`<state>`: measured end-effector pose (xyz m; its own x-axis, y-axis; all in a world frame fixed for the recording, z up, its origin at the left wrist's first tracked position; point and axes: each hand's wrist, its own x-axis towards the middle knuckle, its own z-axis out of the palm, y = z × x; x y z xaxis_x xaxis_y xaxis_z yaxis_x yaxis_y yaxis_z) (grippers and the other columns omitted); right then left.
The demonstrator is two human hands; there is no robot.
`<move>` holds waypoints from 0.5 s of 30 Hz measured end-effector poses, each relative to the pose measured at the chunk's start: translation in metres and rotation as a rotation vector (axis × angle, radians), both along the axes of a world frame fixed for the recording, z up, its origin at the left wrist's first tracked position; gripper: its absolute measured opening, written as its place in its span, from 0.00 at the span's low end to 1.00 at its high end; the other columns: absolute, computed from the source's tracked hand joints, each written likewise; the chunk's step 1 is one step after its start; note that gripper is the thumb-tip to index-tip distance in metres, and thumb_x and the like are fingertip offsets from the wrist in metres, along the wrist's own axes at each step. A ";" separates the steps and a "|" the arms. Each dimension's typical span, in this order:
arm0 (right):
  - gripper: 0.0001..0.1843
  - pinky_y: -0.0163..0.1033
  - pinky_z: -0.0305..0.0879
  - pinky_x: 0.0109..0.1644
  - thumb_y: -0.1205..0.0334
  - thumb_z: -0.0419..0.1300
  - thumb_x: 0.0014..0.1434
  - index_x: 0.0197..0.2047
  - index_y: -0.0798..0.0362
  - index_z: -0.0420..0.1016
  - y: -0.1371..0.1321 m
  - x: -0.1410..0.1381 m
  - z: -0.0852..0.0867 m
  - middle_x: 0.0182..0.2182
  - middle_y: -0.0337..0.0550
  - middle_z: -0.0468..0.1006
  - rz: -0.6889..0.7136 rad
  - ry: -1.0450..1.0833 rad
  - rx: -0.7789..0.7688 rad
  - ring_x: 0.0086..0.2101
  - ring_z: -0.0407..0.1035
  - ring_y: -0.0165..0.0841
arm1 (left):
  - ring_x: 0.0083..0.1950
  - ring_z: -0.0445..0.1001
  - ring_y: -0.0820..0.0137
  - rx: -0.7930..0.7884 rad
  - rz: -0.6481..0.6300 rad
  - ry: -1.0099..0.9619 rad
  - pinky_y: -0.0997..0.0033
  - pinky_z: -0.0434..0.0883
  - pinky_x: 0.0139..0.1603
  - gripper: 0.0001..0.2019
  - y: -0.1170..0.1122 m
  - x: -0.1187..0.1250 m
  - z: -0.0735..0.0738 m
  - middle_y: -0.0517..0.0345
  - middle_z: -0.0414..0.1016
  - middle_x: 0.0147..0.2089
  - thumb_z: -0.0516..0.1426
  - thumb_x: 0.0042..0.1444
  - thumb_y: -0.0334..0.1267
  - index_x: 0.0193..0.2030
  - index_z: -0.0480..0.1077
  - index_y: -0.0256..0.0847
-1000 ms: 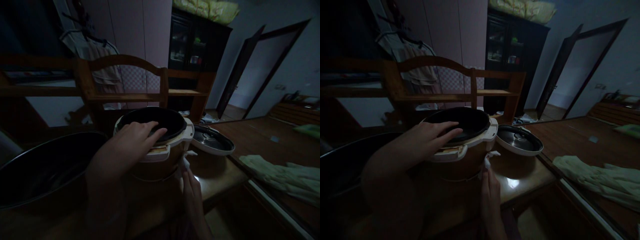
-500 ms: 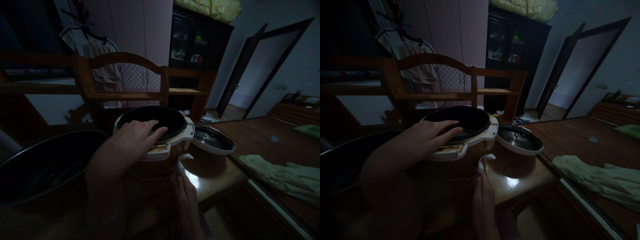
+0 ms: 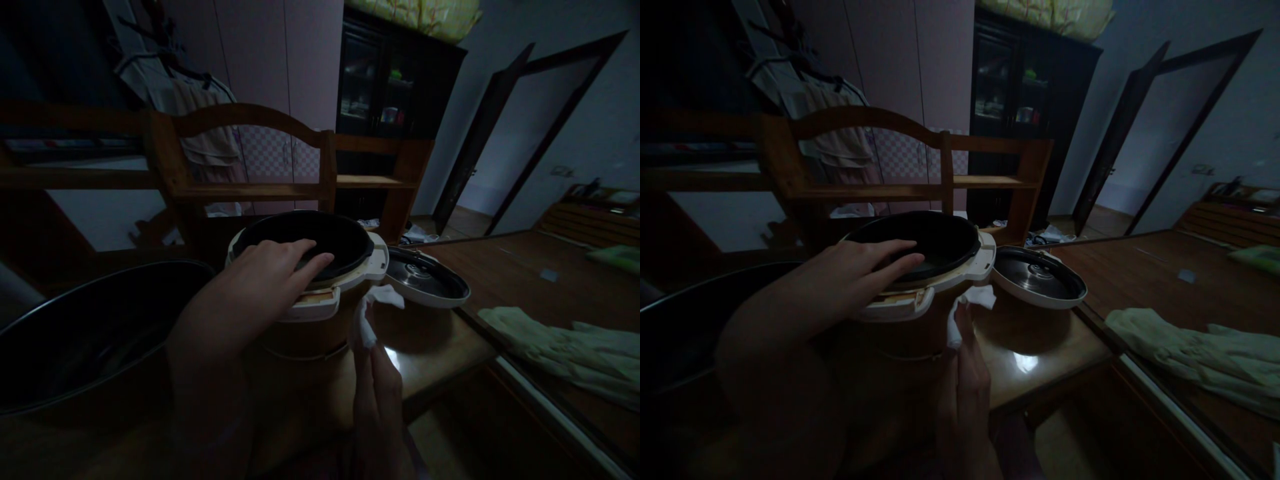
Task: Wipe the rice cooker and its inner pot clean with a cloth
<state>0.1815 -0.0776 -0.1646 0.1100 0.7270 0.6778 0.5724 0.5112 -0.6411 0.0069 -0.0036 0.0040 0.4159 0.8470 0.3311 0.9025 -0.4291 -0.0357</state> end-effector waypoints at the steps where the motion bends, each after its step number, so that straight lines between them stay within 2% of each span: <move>1: 0.29 0.55 0.61 0.65 0.65 0.41 0.71 0.73 0.44 0.44 0.007 0.000 0.005 0.68 0.41 0.56 0.017 0.004 -0.013 0.66 0.52 0.41 | 0.55 0.75 0.61 0.002 -0.001 -0.003 0.63 0.68 0.54 0.24 0.000 0.000 0.000 0.56 0.74 0.59 0.43 0.68 0.50 0.65 0.64 0.49; 4: 0.28 0.57 0.54 0.68 0.66 0.41 0.71 0.72 0.45 0.47 0.026 0.002 0.006 0.69 0.41 0.54 0.036 -0.036 0.023 0.67 0.48 0.41 | 0.56 0.74 0.61 0.000 -0.015 -0.012 0.64 0.67 0.56 0.24 0.000 -0.001 0.000 0.55 0.73 0.60 0.43 0.68 0.50 0.65 0.64 0.48; 7: 0.28 0.57 0.55 0.68 0.67 0.44 0.71 0.72 0.46 0.48 0.035 0.004 -0.003 0.68 0.43 0.57 0.018 -0.078 0.078 0.67 0.50 0.42 | 0.56 0.73 0.62 -0.008 -0.028 -0.019 0.65 0.67 0.56 0.24 0.000 -0.001 0.000 0.55 0.74 0.59 0.43 0.68 0.49 0.65 0.64 0.47; 10: 0.28 0.57 0.57 0.66 0.68 0.44 0.70 0.71 0.47 0.50 0.035 0.006 -0.007 0.67 0.44 0.59 0.012 -0.059 0.103 0.66 0.53 0.42 | 0.55 0.74 0.62 -0.005 -0.013 -0.024 0.65 0.67 0.55 0.24 -0.001 0.000 0.001 0.55 0.75 0.58 0.44 0.67 0.50 0.65 0.64 0.48; 15: 0.26 0.56 0.56 0.67 0.67 0.44 0.71 0.70 0.49 0.55 0.031 0.007 -0.005 0.66 0.46 0.61 0.022 -0.020 0.057 0.65 0.54 0.42 | 0.54 0.75 0.61 0.006 -0.017 -0.013 0.64 0.68 0.54 0.24 -0.001 0.000 0.002 0.55 0.75 0.57 0.44 0.67 0.50 0.65 0.64 0.48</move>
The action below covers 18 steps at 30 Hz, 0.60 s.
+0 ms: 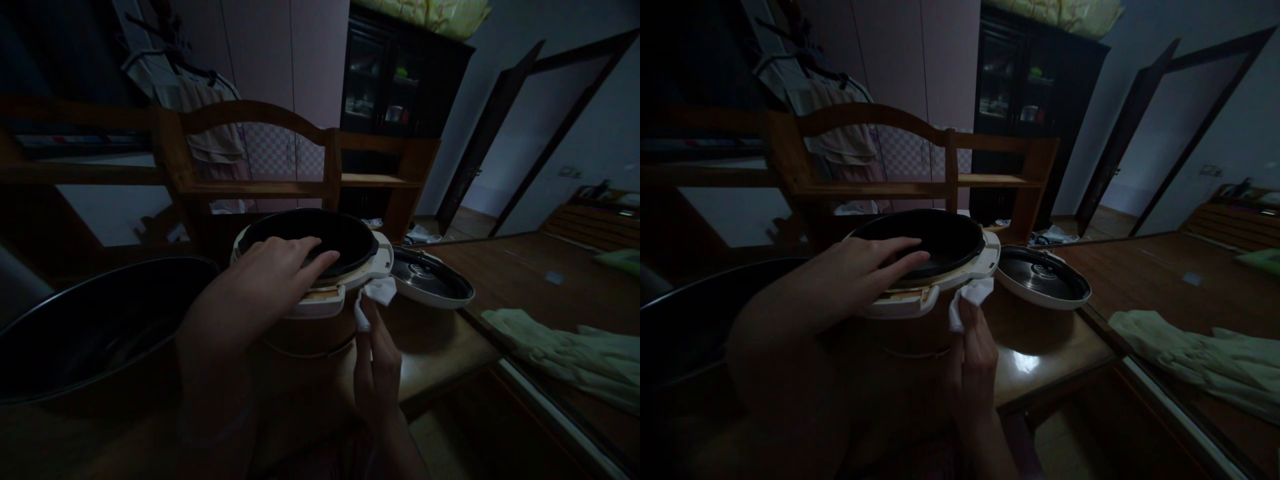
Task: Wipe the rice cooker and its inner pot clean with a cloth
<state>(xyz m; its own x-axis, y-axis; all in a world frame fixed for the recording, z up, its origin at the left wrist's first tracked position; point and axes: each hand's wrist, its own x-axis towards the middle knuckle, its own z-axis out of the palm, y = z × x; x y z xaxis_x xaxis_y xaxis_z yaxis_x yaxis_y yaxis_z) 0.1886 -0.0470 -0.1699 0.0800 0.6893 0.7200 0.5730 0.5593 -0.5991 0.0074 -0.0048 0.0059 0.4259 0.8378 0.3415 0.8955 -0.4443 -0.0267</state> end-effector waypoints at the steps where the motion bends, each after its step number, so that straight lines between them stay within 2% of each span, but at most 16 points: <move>1: 0.25 0.56 0.57 0.67 0.67 0.44 0.71 0.69 0.49 0.56 -0.001 0.000 0.000 0.65 0.46 0.61 0.003 0.006 -0.001 0.65 0.55 0.42 | 0.54 0.75 0.61 0.001 -0.002 0.003 0.64 0.68 0.54 0.24 0.000 0.000 0.000 0.55 0.75 0.57 0.43 0.67 0.51 0.65 0.64 0.48; 6: 0.25 0.52 0.58 0.66 0.67 0.44 0.70 0.68 0.49 0.58 -0.002 0.003 -0.007 0.64 0.45 0.64 0.007 0.023 -0.011 0.64 0.56 0.40 | 0.54 0.75 0.62 0.013 -0.012 0.017 0.65 0.68 0.54 0.24 -0.001 0.000 0.000 0.54 0.75 0.58 0.43 0.68 0.50 0.65 0.64 0.48; 14: 0.24 0.49 0.57 0.66 0.67 0.43 0.70 0.68 0.51 0.58 -0.006 0.007 -0.031 0.64 0.45 0.65 -0.004 0.004 -0.089 0.64 0.56 0.37 | 0.54 0.75 0.62 0.007 -0.005 0.022 0.65 0.67 0.55 0.24 -0.001 0.001 0.000 0.53 0.75 0.58 0.43 0.68 0.50 0.65 0.64 0.46; 18: 0.23 0.49 0.60 0.64 0.65 0.43 0.71 0.67 0.53 0.60 -0.008 0.009 -0.042 0.62 0.48 0.67 -0.019 0.015 -0.150 0.62 0.60 0.38 | 0.54 0.75 0.62 0.014 -0.026 0.036 0.64 0.67 0.54 0.23 0.000 0.000 0.000 0.53 0.75 0.58 0.42 0.68 0.49 0.65 0.64 0.47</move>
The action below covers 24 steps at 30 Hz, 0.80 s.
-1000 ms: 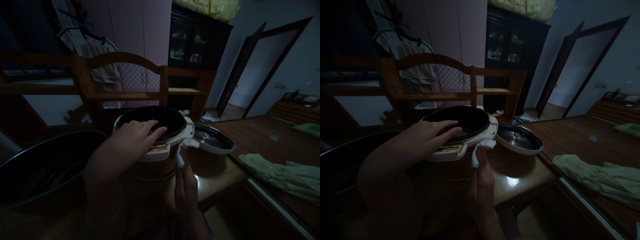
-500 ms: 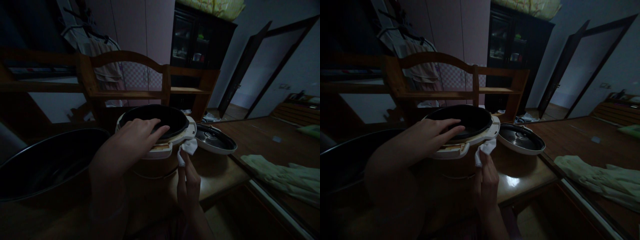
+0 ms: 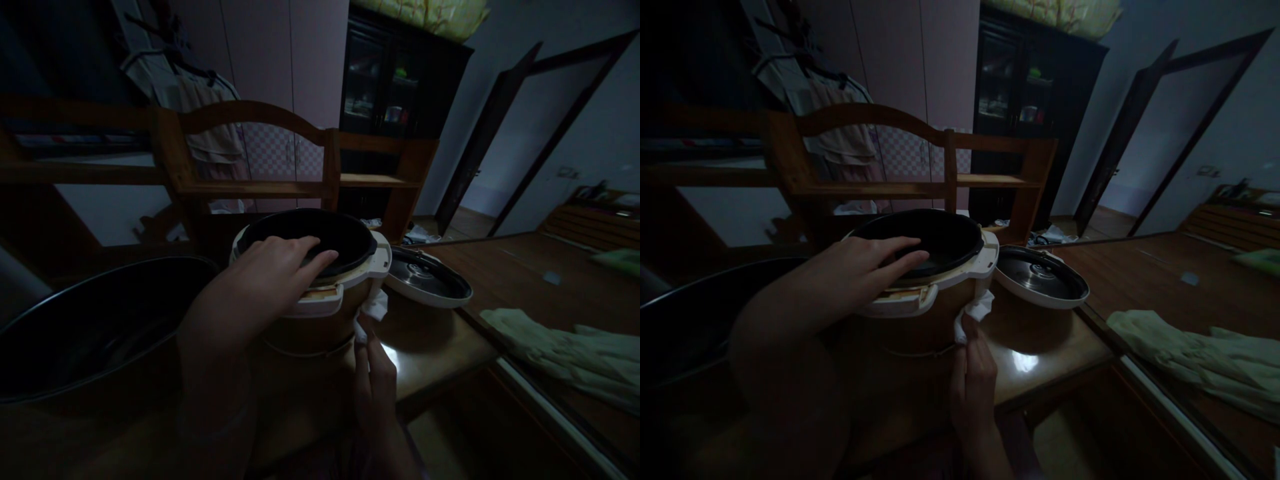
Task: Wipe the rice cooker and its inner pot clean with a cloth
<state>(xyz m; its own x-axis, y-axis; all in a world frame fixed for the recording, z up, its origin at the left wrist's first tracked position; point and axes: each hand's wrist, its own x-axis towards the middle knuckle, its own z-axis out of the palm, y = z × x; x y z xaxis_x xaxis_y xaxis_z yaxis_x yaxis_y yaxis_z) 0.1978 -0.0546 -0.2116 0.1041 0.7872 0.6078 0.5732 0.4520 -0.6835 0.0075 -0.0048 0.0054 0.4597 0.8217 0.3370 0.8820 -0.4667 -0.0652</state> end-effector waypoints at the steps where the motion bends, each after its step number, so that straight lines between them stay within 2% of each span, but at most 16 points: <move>1: 0.23 0.49 0.60 0.64 0.64 0.43 0.71 0.66 0.53 0.61 0.000 0.001 -0.002 0.61 0.48 0.68 -0.007 0.007 -0.019 0.61 0.61 0.39 | 0.55 0.74 0.61 0.001 -0.009 0.009 0.64 0.67 0.55 0.23 0.000 0.000 0.000 0.53 0.74 0.58 0.42 0.68 0.49 0.64 0.64 0.47; 12: 0.24 0.51 0.58 0.65 0.60 0.42 0.71 0.67 0.54 0.62 0.002 0.001 -0.012 0.63 0.49 0.65 -0.057 0.002 -0.217 0.64 0.58 0.39 | 0.55 0.74 0.61 0.011 -0.001 0.004 0.64 0.67 0.55 0.23 0.000 -0.001 -0.002 0.53 0.74 0.59 0.43 0.68 0.48 0.64 0.65 0.47; 19: 0.25 0.51 0.61 0.63 0.60 0.42 0.71 0.65 0.57 0.64 0.000 0.002 -0.010 0.61 0.51 0.68 -0.072 -0.055 -0.244 0.61 0.62 0.42 | 0.56 0.74 0.61 0.019 -0.026 0.008 0.64 0.67 0.55 0.23 0.000 -0.001 -0.002 0.53 0.74 0.59 0.43 0.68 0.48 0.64 0.65 0.47; 24: 0.24 0.49 0.64 0.59 0.59 0.43 0.70 0.62 0.54 0.69 -0.002 0.005 -0.006 0.57 0.51 0.72 -0.082 -0.045 -0.255 0.57 0.67 0.43 | 0.56 0.74 0.61 0.035 -0.041 0.021 0.63 0.67 0.55 0.22 -0.001 -0.002 -0.002 0.52 0.74 0.59 0.43 0.68 0.47 0.64 0.66 0.48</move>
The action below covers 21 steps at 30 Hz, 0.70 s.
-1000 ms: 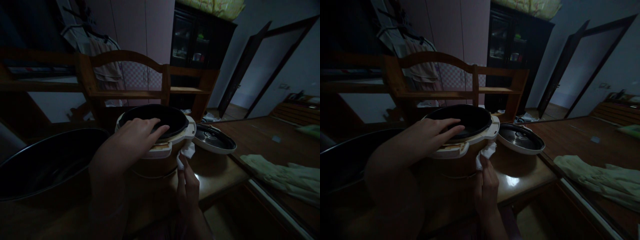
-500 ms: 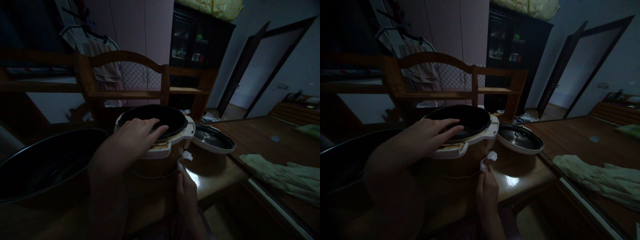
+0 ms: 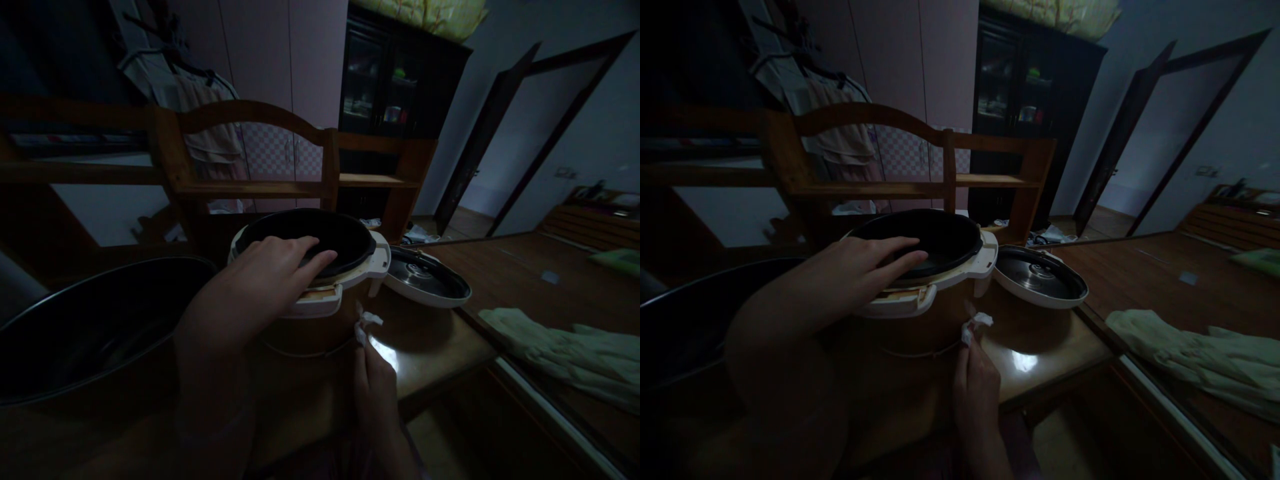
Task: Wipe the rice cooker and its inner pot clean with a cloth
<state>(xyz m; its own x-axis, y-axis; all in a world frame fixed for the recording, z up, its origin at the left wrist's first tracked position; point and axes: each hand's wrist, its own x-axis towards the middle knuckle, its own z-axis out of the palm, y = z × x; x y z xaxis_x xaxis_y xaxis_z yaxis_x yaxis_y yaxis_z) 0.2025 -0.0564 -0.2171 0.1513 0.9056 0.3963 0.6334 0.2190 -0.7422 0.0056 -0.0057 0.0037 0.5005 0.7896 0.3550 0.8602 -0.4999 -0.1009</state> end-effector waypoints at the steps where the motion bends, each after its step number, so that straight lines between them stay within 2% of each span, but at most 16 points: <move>1: 0.24 0.48 0.65 0.57 0.59 0.43 0.70 0.62 0.54 0.69 -0.001 0.001 0.001 0.57 0.51 0.73 -0.004 0.014 -0.004 0.56 0.68 0.44 | 0.56 0.74 0.61 -0.009 0.008 -0.002 0.63 0.67 0.55 0.22 0.000 0.000 0.000 0.53 0.74 0.59 0.43 0.68 0.47 0.64 0.65 0.48; 5: 0.23 0.43 0.68 0.48 0.54 0.44 0.70 0.57 0.53 0.75 -0.004 0.005 0.002 0.47 0.49 0.80 -0.005 0.163 -0.039 0.46 0.74 0.43 | 0.55 0.74 0.61 -0.037 0.047 -0.031 0.64 0.67 0.54 0.23 0.002 0.001 0.002 0.54 0.76 0.57 0.43 0.68 0.49 0.65 0.64 0.48; 8: 0.24 0.41 0.68 0.44 0.49 0.47 0.69 0.51 0.54 0.78 -0.006 0.009 0.002 0.39 0.47 0.82 0.000 0.341 -0.057 0.41 0.74 0.43 | 0.54 0.75 0.61 -0.048 0.061 -0.040 0.64 0.68 0.54 0.24 0.002 0.002 0.002 0.53 0.76 0.57 0.43 0.68 0.50 0.65 0.64 0.47; 12: 0.26 0.41 0.67 0.46 0.45 0.50 0.67 0.49 0.57 0.79 0.000 0.014 0.002 0.43 0.48 0.81 -0.037 0.497 -0.073 0.45 0.72 0.45 | 0.55 0.74 0.61 -0.036 0.037 -0.002 0.63 0.67 0.54 0.23 0.001 0.001 0.001 0.53 0.75 0.58 0.42 0.68 0.48 0.64 0.64 0.48; 16: 0.26 0.44 0.64 0.54 0.45 0.51 0.67 0.56 0.55 0.75 0.013 0.017 0.003 0.50 0.49 0.78 -0.049 0.557 -0.075 0.52 0.70 0.45 | 0.57 0.73 0.60 -0.011 0.004 0.051 0.62 0.67 0.55 0.22 0.000 -0.002 0.001 0.53 0.74 0.59 0.43 0.68 0.45 0.64 0.65 0.50; 19: 0.28 0.45 0.63 0.56 0.44 0.51 0.67 0.59 0.54 0.72 0.021 0.016 0.003 0.54 0.48 0.76 -0.006 0.582 -0.090 0.55 0.68 0.45 | 0.56 0.73 0.60 -0.020 0.001 0.042 0.62 0.67 0.55 0.22 0.001 -0.002 0.001 0.53 0.74 0.58 0.43 0.68 0.45 0.64 0.65 0.49; 21: 0.28 0.45 0.64 0.54 0.44 0.50 0.67 0.60 0.53 0.72 0.022 0.014 0.004 0.53 0.47 0.77 0.037 0.578 -0.100 0.54 0.69 0.45 | 0.55 0.74 0.61 -0.025 0.016 0.011 0.63 0.67 0.55 0.22 0.002 -0.001 0.000 0.53 0.75 0.57 0.43 0.68 0.47 0.64 0.64 0.48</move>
